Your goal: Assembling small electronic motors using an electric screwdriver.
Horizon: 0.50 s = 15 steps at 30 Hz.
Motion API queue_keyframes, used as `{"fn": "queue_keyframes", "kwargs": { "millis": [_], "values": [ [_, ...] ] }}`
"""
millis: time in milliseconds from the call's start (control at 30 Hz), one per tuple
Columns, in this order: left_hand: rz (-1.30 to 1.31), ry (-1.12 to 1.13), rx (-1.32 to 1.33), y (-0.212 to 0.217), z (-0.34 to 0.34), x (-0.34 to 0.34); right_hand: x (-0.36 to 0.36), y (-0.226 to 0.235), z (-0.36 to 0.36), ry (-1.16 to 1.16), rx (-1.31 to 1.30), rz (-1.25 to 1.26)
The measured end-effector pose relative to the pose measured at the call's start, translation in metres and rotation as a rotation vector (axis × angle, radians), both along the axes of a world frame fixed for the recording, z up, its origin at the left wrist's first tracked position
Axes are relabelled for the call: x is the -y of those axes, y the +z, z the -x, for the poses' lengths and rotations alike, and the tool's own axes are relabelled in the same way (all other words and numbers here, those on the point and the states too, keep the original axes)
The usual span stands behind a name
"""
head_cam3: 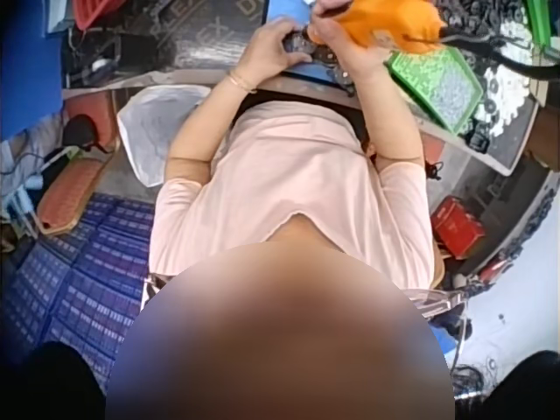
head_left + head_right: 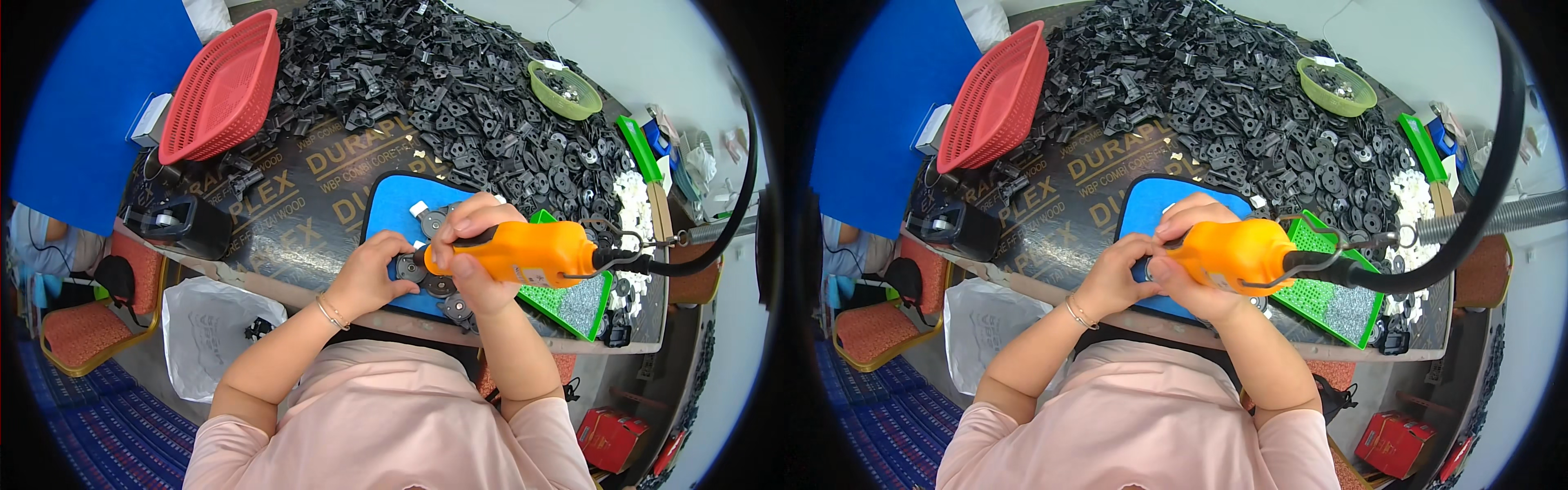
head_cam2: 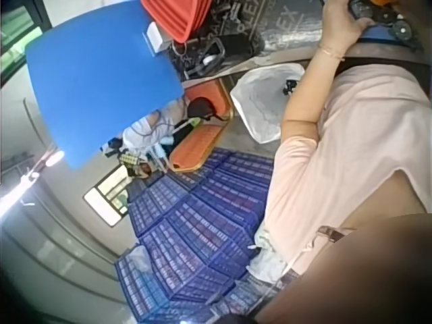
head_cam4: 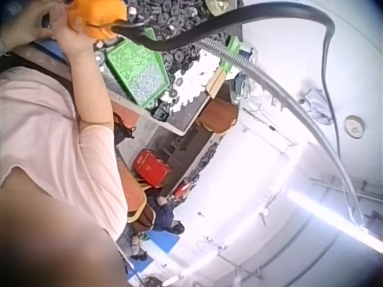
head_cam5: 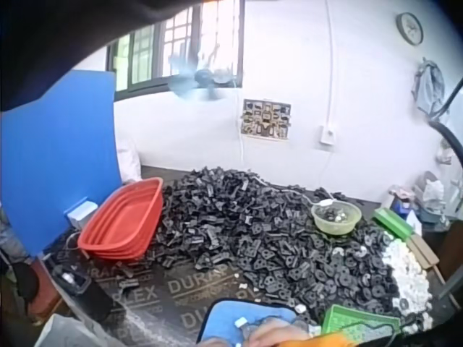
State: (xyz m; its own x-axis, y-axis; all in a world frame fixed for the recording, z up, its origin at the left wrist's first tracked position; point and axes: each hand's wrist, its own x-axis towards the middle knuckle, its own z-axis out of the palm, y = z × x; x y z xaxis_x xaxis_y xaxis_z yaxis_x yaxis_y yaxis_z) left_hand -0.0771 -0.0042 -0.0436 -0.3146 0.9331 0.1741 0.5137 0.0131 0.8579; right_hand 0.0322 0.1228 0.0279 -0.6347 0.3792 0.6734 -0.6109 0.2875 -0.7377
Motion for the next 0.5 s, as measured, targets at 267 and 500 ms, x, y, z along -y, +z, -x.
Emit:
{"fn": "queue_keyframes", "kwargs": {
  "millis": [267,500],
  "values": [
    [0.003,0.001,0.0,0.0009,0.0004,-0.0005,0.0015,-0.0028,0.0002,0.018,0.021,0.011],
    [0.003,0.001,0.002,0.0019,0.0002,-0.0001,0.0035,-0.0035,-0.0012,0.006,0.026,0.009]
  ]
}}
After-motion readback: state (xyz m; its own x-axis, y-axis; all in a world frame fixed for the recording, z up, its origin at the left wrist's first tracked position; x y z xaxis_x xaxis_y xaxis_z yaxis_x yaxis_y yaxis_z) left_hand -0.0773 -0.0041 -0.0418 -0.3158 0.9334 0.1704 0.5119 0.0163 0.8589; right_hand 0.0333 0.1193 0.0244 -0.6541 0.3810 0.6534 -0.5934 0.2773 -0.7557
